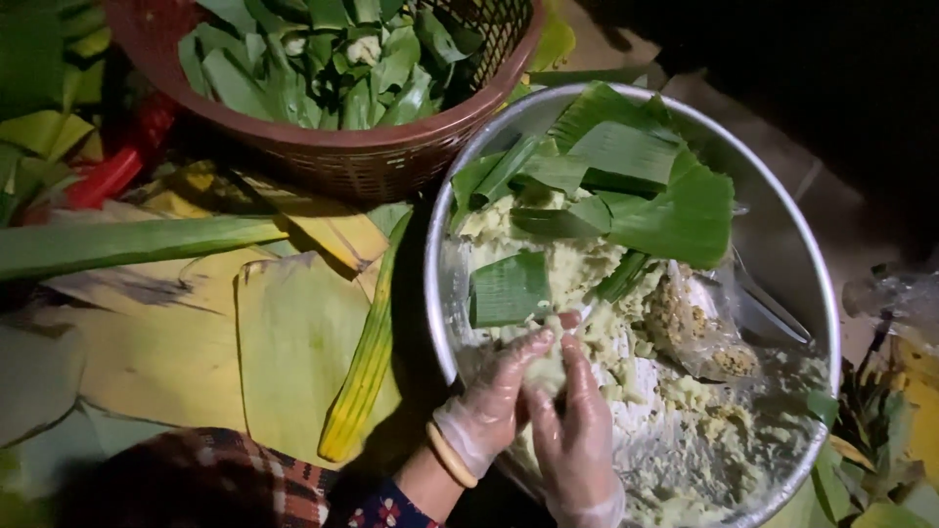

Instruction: Wrapping portions of dough or filling into banana leaves to create individual food parcels.

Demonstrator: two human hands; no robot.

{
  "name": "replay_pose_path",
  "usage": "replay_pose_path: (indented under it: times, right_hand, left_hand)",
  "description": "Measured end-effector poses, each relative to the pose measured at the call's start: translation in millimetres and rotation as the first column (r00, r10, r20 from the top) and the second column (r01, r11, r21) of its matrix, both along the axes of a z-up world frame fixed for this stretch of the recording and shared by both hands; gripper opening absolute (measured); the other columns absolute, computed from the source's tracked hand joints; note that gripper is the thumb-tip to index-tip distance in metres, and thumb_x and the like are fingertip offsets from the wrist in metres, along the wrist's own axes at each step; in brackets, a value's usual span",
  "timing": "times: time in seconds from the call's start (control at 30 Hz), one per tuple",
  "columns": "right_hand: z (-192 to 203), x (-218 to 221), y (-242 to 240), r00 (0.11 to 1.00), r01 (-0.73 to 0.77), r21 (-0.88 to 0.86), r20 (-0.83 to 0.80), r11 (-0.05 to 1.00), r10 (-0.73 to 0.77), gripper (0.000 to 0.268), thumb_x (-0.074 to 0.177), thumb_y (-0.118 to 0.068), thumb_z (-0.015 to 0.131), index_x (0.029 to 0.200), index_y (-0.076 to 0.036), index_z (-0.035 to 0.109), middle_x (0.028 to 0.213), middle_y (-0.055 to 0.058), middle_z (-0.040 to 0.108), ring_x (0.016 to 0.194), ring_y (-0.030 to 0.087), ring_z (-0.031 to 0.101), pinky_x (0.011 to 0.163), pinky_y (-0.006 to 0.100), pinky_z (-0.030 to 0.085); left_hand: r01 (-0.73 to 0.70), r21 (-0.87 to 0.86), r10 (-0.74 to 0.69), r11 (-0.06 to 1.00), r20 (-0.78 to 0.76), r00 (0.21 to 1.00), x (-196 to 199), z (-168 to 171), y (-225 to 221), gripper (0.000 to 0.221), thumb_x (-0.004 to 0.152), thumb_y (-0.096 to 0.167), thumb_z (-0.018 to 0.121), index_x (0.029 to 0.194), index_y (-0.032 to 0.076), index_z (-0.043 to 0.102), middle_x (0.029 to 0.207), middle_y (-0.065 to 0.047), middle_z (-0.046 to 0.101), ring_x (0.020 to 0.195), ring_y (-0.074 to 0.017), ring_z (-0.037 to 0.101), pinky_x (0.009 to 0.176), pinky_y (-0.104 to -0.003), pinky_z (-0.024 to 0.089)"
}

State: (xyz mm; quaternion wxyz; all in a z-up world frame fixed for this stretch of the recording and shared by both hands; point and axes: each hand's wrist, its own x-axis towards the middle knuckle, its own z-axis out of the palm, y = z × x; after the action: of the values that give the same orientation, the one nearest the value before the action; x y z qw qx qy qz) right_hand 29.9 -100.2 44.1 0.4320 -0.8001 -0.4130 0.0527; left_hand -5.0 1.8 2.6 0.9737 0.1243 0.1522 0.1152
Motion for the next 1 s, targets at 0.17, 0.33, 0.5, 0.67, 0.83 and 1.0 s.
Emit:
replay_pose_path:
  times: [0.17,0.33,0.5,0.67,0.83,1.0]
  right_hand:
    - [11.6,16.2,4.5,0.999,0.039,-0.100,0.016,0.994,-0.037,0.070,0.075,0.018,0.058,0.141,-0.006,0.056,0.137,0.016,0.068,0.115,0.028,0.073,0.101,0.032,0.059]
    - [57.4,27.8,-5.6,0.692,0.187,-0.285,-0.641,0.940,-0.331,0.045,0.083,-0.008,0.065,0.127,-0.003,0.061,0.131,0.019,0.066,0.109,0.032,0.070,0.087,0.046,0.066]
    - [35.7,33.5,-20.0,0.746,0.340,0.081,-0.630,0.937,-0.216,0.017,0.083,0.006,0.071,0.100,0.005,0.071,0.097,0.020,0.076,0.085,0.028,0.073,0.083,0.042,0.067]
    - [38.7,17.2,-3.9,0.971,0.181,-0.249,-0.106,0.951,-0.212,0.053,0.078,-0.009,0.078,0.129,-0.005,0.065,0.097,0.009,0.073,0.079,0.016,0.070,0.073,0.026,0.067]
    - [14.8,19.3,-33.2,0.892,0.265,-0.165,-0.331,0.950,-0.307,0.020,0.083,-0.002,0.074,0.102,0.001,0.077,0.068,0.002,0.064,0.057,0.010,0.055,0.051,0.023,0.047]
    - [16.9,34.9,-89.0,0.893,0.181,-0.412,-0.311,0.893,-0.325,0.022,0.078,-0.008,0.075,0.099,-0.007,0.083,0.067,-0.001,0.074,0.052,0.009,0.056,0.050,0.023,0.048]
  left_hand:
    - [-0.084,-0.041,0.064,0.996,-0.349,0.935,11.8,-23.3,-16.2,0.009,0.085,0.012,0.070,0.091,0.006,0.073,0.088,-0.006,0.067,0.079,-0.0199,0.060,0.062,-0.034,0.049]
    - [-0.048,-0.036,0.043,0.998,-0.135,0.990,5.2,13.6,3.0,0.047,0.082,0.029,0.076,0.123,0.009,0.065,0.086,-0.002,0.066,0.075,-0.0139,0.060,0.078,-0.038,0.051]
    - [0.171,0.045,-0.170,0.984,-0.019,0.985,1.9,17.1,-2.3,0.052,0.070,0.022,0.085,0.115,-0.002,0.072,0.146,-0.023,0.061,0.138,-0.0352,0.055,0.119,-0.050,0.039]
    - [0.089,0.071,-0.086,0.993,-0.045,0.995,1.0,8.3,-5.6,0.028,0.083,0.027,0.080,0.103,0.007,0.077,0.102,-0.006,0.074,0.102,-0.0210,0.066,0.099,-0.040,0.051]
    - [-0.075,0.111,0.094,0.991,-0.179,0.979,8.3,-10.1,-12.0,0.032,0.084,-0.004,0.069,0.115,-0.006,0.069,0.100,-0.015,0.074,0.087,-0.0220,0.071,0.080,-0.029,0.057]
    - [-0.175,0.116,0.198,0.978,-0.228,0.953,5.3,5.1,9.9,0.043,0.091,0.010,0.064,0.134,0.007,0.061,0.090,-0.008,0.065,0.070,-0.0192,0.065,0.056,-0.028,0.052]
